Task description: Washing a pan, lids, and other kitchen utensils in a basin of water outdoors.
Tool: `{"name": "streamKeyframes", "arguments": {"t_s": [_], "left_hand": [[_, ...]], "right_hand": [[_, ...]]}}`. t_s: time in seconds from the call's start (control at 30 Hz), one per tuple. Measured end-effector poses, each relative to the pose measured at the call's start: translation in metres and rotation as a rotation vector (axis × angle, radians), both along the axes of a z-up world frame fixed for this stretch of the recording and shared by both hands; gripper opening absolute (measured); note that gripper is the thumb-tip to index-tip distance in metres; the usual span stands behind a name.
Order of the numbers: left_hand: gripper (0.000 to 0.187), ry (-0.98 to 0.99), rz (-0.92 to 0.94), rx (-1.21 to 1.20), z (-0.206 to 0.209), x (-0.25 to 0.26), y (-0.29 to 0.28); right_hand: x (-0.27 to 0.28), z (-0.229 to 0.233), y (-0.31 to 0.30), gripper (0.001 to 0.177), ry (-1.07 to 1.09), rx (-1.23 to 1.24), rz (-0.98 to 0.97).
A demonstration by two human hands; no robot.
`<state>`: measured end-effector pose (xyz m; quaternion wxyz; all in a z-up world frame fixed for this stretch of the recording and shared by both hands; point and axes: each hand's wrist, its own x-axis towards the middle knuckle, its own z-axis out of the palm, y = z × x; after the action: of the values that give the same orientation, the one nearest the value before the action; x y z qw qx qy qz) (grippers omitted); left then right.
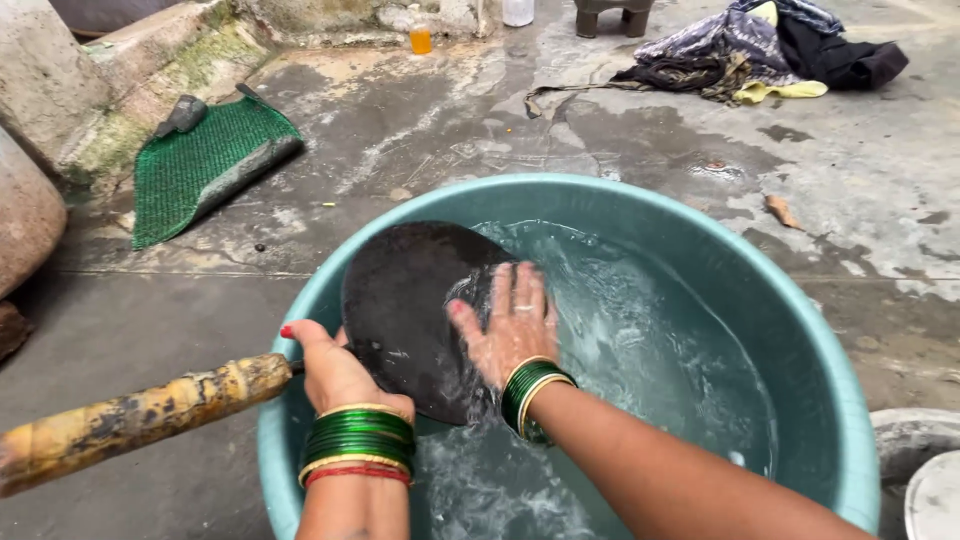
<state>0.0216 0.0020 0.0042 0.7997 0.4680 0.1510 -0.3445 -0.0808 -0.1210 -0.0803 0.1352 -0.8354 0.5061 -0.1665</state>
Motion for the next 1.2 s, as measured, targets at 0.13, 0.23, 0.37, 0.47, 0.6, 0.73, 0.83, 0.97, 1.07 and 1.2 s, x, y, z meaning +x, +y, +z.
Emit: {"name": "streamKeyframes", "arguments": {"t_s": [0.13,0.23,0.37,0.47,0.6,0.73,0.83,0.97,1.07,1.2], "left_hand": [[0.088,-0.032,-0.099,-0.188,-0.017,0.009,-0.004],[0.085,-0.099,-0.067,-0.18,-0.035,0.015,-0.006],[0.08,-0.098,-0.142,-0.299,-0.045,0.023,-0.012],[0.081,-0.068,-0.176,-0.262,-0.03,0.011,-0.009],[0.086,-0.092,-0.179,-0.063,-0.029,0.005,-0.012],[0.092,-0.057,-0.199,-0.01,-0.022,-0.004,-0.008],[0.087,-0.039,-0.183,0.112,-0.009,-0.011,-0.01],[0.092,0.027,-0.178,0.18,0.002,-0.018,-0.006],[0.089,0.019,-0.089,0.25,0.002,-0.016,-0.007],[0.086,0.025,-0.031,0.191,0.001,-0.015,-0.003]], "right_hand": [[0.008,0.01,0.025,0.094,0.016,0.007,0.195],[0.011,0.027,0.05,0.082,-0.049,-0.043,0.434],[0.022,0.042,0.056,0.067,-0.344,0.001,0.749],[0.032,0.044,0.048,0.065,-0.377,-0.031,0.707],[0.029,0.058,0.044,0.076,-0.298,-0.164,0.534],[0.017,0.048,0.026,0.082,-0.247,-0.14,0.4],[0.013,0.047,0.013,0.084,-0.188,-0.111,0.265],[0.012,0.031,0.002,0.082,-0.219,-0.044,0.119],[0.008,0.009,-0.016,0.083,-0.174,0.007,-0.027],[-0.007,-0.007,-0.026,0.091,-0.083,0.142,-0.225]]}}
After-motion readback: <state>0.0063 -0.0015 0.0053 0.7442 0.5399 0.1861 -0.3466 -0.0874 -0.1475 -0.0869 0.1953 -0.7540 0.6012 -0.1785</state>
